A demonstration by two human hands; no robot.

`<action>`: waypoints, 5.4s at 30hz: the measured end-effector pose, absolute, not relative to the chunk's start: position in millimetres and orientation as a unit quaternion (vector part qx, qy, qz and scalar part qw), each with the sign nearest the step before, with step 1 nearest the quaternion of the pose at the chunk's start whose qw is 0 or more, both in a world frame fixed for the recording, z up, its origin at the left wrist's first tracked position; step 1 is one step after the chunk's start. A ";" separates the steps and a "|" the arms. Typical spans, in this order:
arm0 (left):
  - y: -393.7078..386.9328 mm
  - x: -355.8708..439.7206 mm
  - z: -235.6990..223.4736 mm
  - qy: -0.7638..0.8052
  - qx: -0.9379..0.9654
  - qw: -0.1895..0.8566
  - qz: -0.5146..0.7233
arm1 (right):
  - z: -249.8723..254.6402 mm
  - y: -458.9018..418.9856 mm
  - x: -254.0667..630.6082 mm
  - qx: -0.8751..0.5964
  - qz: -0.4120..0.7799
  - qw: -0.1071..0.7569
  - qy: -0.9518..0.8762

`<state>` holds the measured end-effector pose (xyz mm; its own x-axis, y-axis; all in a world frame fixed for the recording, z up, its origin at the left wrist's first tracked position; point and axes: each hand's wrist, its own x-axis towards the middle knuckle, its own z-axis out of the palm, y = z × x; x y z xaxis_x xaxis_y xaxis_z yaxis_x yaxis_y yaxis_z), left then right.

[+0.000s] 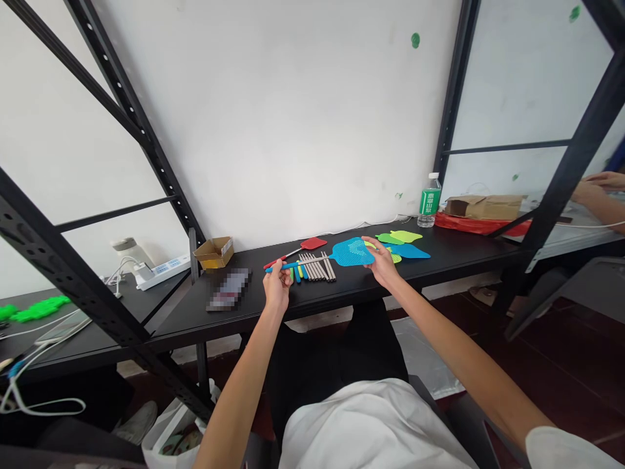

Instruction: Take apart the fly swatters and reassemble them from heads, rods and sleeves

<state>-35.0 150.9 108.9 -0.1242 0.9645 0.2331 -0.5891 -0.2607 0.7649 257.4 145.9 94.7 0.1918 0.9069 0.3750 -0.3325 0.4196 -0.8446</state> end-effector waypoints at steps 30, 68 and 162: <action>150.3 -36.2 109.7 0.244 0.381 0.562 0.692 | 97.0 145.6 256.3 -0.328 0.432 0.719 -0.434; 152.7 -32.2 105.2 0.307 0.454 0.544 0.636 | 96.9 146.7 255.4 -0.352 0.430 0.688 -0.466; 154.8 -32.7 106.2 0.316 0.413 0.545 0.657 | 95.3 140.8 251.7 -0.355 0.310 0.658 -0.588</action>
